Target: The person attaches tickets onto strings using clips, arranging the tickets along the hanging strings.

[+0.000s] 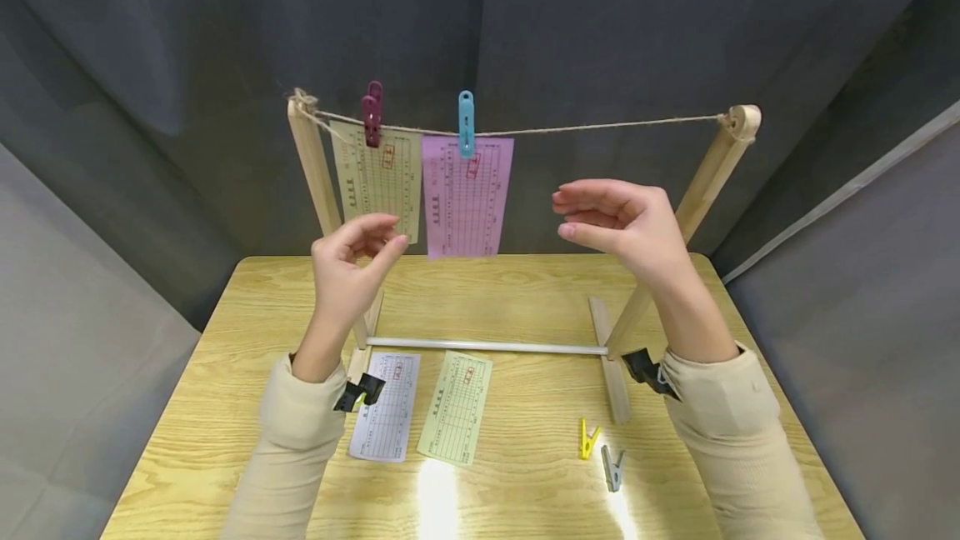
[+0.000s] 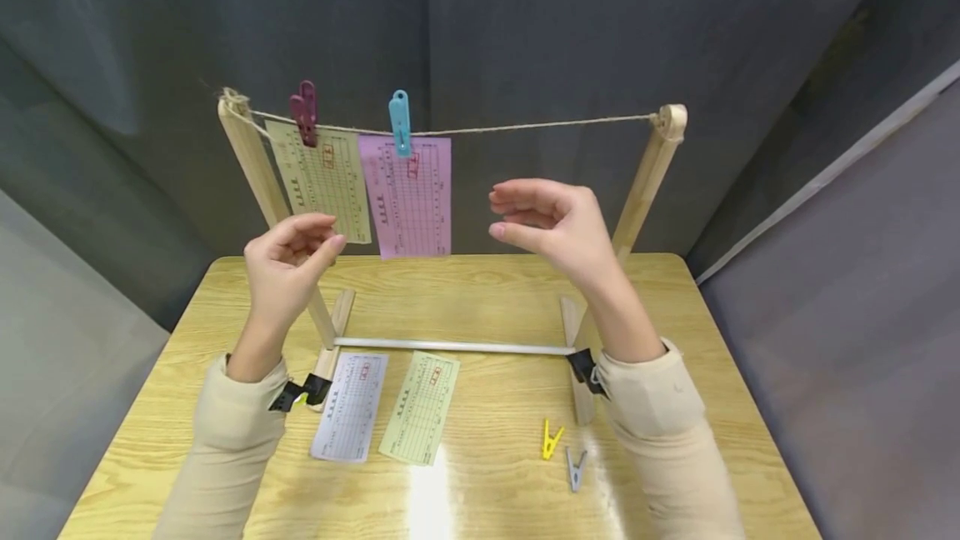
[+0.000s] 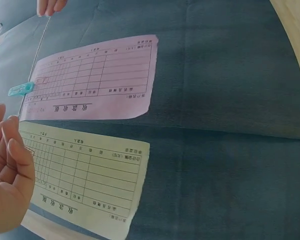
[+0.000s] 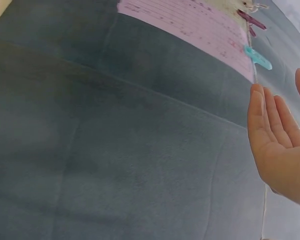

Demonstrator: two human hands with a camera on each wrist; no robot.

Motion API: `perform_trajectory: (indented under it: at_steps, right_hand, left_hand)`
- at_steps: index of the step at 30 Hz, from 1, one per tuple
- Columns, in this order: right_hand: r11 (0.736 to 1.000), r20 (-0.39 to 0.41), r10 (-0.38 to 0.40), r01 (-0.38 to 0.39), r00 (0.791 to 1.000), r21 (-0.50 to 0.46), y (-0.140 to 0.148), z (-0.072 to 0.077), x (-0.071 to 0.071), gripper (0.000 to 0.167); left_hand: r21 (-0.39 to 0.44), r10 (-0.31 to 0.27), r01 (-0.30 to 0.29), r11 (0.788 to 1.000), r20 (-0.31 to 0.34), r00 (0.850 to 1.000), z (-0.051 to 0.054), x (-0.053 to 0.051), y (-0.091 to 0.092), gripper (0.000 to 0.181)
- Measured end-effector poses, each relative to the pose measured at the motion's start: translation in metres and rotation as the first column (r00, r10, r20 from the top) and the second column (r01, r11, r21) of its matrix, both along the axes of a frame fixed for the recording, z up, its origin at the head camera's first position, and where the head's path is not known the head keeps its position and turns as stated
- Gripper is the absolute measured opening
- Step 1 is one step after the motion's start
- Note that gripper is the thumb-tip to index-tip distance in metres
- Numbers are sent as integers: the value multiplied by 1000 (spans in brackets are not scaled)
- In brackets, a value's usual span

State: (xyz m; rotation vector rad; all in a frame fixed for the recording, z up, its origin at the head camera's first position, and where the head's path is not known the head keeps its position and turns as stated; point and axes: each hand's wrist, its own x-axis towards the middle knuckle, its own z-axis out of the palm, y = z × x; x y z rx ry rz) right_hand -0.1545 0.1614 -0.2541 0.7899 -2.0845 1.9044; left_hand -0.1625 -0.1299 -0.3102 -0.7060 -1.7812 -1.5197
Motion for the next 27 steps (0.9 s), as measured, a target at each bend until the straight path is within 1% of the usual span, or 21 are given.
perform_trajectory:
  at_steps: [3,7,10,13,16,18,21,23,27]
  right_hand:
    - [1000,11,6,-6,1000,13,6,-9,1,32]
    - [1000,36,17,-18,999,24,12,-23,1,31]
    - [999,65,14,-17,998,37,17,-34,1,31]
    - [999,88,4,-8,996,43,21,-43,2,31]
    - [999,105,-5,1,994,38,25,-51,3,31]
    - [999,109,-6,2,994,35,28,-56,3,31]
    - [1000,127,-4,1,992,22,33,-64,4,31]
    - [1000,138,-14,10,990,30,36,-70,4,32]
    - [997,163,-42,31,986,68,44,-84,5,33]
  left_hand:
    - [-12,0,1,1000,17,1000,-5,5,-1,17]
    - [-30,-2,4,1000,66,998,-14,10,-3,17]
    - [-46,3,1,999,87,996,-22,12,-4,19]
    - [-56,6,-1,998,84,996,-28,12,-5,19]
    - [-63,4,2,998,93,996,-33,14,-6,19]
    - [-68,7,1,998,114,993,-39,15,-7,18]
    - [-79,20,-8,997,160,987,-50,16,-9,18]
    - [-85,30,-13,996,200,979,-56,18,-10,18]
    - [-114,48,-18,993,260,964,-60,25,-8,17]
